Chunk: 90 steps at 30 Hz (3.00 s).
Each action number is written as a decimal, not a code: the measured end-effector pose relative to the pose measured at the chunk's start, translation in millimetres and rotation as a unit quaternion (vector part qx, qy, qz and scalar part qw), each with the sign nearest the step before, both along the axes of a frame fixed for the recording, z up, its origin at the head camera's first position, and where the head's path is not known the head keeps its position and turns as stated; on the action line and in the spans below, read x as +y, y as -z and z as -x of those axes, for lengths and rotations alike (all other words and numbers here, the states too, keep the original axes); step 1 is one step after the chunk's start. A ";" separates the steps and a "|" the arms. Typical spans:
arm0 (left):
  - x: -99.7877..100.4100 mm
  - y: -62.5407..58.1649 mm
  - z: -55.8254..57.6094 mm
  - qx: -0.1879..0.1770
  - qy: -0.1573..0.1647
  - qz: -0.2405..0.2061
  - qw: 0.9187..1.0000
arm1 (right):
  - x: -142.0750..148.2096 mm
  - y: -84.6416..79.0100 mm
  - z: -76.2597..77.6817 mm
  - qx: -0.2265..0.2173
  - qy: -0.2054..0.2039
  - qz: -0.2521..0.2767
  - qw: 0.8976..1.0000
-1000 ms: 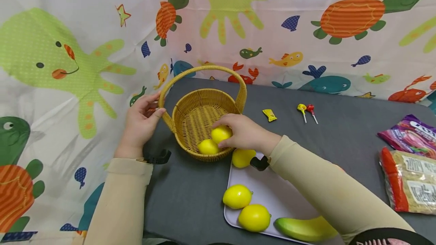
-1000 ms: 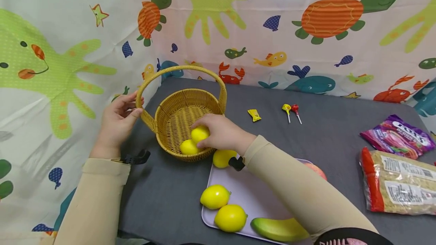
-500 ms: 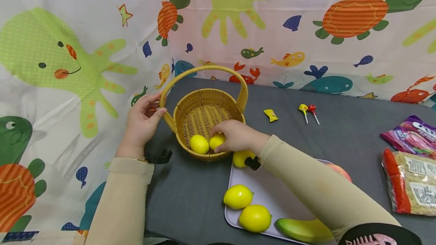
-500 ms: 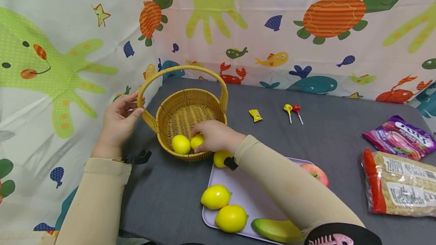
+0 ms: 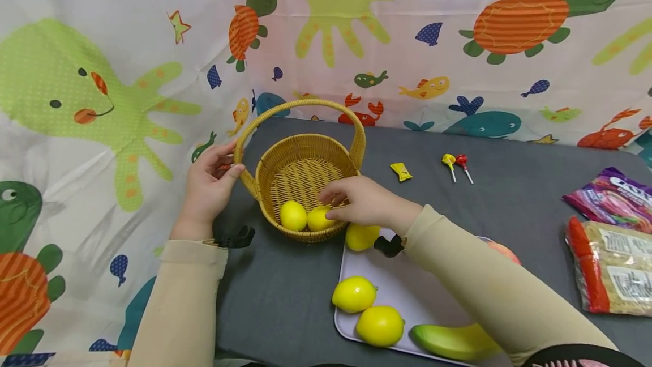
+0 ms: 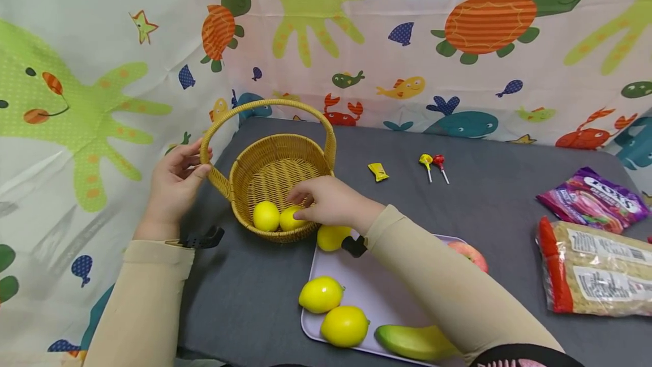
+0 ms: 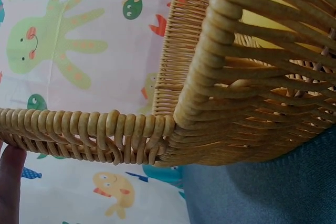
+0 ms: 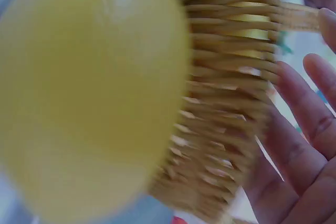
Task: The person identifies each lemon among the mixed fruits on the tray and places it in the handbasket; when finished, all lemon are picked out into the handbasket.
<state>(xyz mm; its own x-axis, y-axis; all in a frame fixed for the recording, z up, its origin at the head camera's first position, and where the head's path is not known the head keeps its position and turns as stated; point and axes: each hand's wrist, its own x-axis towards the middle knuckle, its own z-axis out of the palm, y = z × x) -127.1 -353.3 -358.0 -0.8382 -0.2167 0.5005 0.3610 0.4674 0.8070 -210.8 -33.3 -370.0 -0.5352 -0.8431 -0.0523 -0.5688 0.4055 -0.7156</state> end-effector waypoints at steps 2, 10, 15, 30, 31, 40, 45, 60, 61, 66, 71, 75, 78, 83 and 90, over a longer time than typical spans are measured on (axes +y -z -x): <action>0.1 -0.2 -0.8 0.000 -0.003 0.003 1.000 | 13.2 -6.1 -1.8 -0.009 0.006 0.016 1.000; 1.1 -0.5 -0.8 -0.006 -0.006 0.005 1.000 | 82.4 -15.9 -5.2 0.018 0.083 -0.012 0.996; 0.9 -1.4 0.4 -0.004 -0.005 0.008 1.000 | 119.7 -1.5 -5.1 0.001 0.114 -0.076 0.991; 3.0 -1.8 -0.5 -0.004 0.002 -0.002 1.000 | 145.1 28.8 -10.2 0.021 0.107 -0.124 0.986; 2.9 -1.5 -0.3 -0.003 0.004 -0.005 1.000 | 144.8 29.7 -10.0 0.021 0.109 -0.123 0.986; 1.0 -0.2 0.5 0.003 0.013 -0.001 1.000 | 144.4 31.9 -10.3 0.001 0.119 -0.106 0.987; 1.1 -2.1 -0.9 -0.002 0.004 -0.001 1.000 | 138.7 23.1 -8.8 -0.037 0.119 -0.063 0.990; -1.0 -1.9 -2.6 -0.009 -0.006 -0.005 1.000 | 54.5 -4.4 -1.0 -0.195 0.152 0.125 0.961; -1.0 -1.4 -2.3 -0.010 -0.006 -0.006 1.000 | 46.6 -2.7 -0.4 -0.199 0.151 0.131 0.959; 0.4 -0.5 -0.3 -0.007 0.003 -0.009 1.000 | 8.9 3.5 -1.3 -0.182 0.144 0.115 0.966; 0.8 1.1 2.7 -0.001 0.012 -0.013 1.000 | -17.5 6.6 -4.7 -0.153 0.121 0.064 0.979; 0.1 1.7 3.2 0.003 0.015 -0.016 1.000 | -27.9 8.0 -5.9 -0.098 0.082 0.009 0.992; -0.9 2.0 2.9 0.005 0.015 -0.016 1.000 | -32.2 9.7 -6.6 -0.062 0.060 -0.018 0.996; -1.5 1.7 1.9 0.008 0.018 -0.020 1.000 | -37.3 14.2 -9.3 -0.007 0.049 -0.055 0.997; 0.6 0.5 1.6 0.011 0.022 -0.024 0.999 | -38.5 15.1 -13.9 0.053 0.041 -0.086 0.994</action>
<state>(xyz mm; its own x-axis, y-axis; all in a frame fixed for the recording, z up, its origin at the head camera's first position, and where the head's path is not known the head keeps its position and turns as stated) -128.7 -352.7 -358.5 -0.8364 -0.2040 0.5087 0.3979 0.4122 0.8196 -196.9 -71.8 -385.2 -0.6124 -0.7796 -0.1311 -0.5974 0.5650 -0.5692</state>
